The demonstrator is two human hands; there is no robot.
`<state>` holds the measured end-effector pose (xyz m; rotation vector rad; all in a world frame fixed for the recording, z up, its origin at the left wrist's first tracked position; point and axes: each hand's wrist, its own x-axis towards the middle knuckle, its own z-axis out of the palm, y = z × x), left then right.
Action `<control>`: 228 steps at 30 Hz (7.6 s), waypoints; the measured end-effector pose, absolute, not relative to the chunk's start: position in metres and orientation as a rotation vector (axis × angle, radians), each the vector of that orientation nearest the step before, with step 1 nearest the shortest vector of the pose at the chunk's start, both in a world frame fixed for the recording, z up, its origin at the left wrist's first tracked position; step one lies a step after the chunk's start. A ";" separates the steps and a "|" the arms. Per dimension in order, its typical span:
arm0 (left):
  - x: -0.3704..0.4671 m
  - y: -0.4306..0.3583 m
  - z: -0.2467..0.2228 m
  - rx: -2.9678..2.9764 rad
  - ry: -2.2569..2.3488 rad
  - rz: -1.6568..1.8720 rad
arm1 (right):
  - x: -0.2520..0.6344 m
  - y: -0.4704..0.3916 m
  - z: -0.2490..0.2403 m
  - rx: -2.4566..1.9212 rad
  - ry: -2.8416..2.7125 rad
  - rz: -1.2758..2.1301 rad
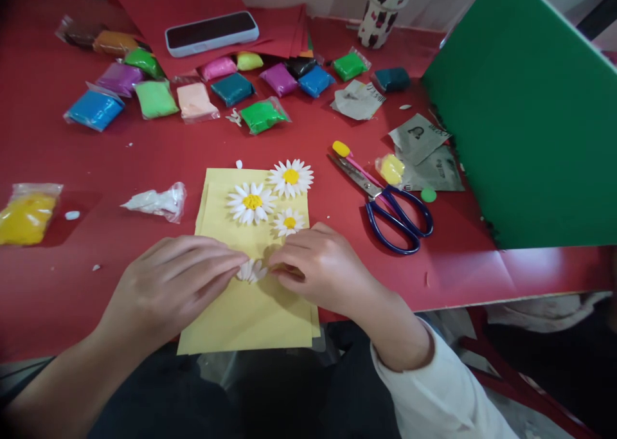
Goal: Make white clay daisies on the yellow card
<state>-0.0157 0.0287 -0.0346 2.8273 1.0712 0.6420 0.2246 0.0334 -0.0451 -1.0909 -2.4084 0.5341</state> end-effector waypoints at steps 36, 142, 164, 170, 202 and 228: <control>-0.035 0.044 -0.034 2.787 1.073 0.444 | 0.224 0.040 -0.036 -1.161 -2.091 0.473; -0.006 0.054 -0.013 2.760 1.240 1.187 | 0.137 0.039 -0.013 -0.792 -0.699 1.631; 0.015 0.044 0.000 0.543 0.497 1.189 | 0.145 0.031 -0.027 -0.675 -2.141 -0.093; 0.012 0.043 -0.020 0.407 -0.025 0.995 | 0.142 0.024 -0.029 -0.662 -2.247 -0.258; 0.017 0.037 -0.011 0.390 -0.289 0.934 | 0.150 0.015 -0.035 -0.951 -2.086 -0.565; 0.020 0.035 -0.009 0.360 -0.280 0.968 | 0.152 0.009 -0.034 -1.015 -2.052 -0.608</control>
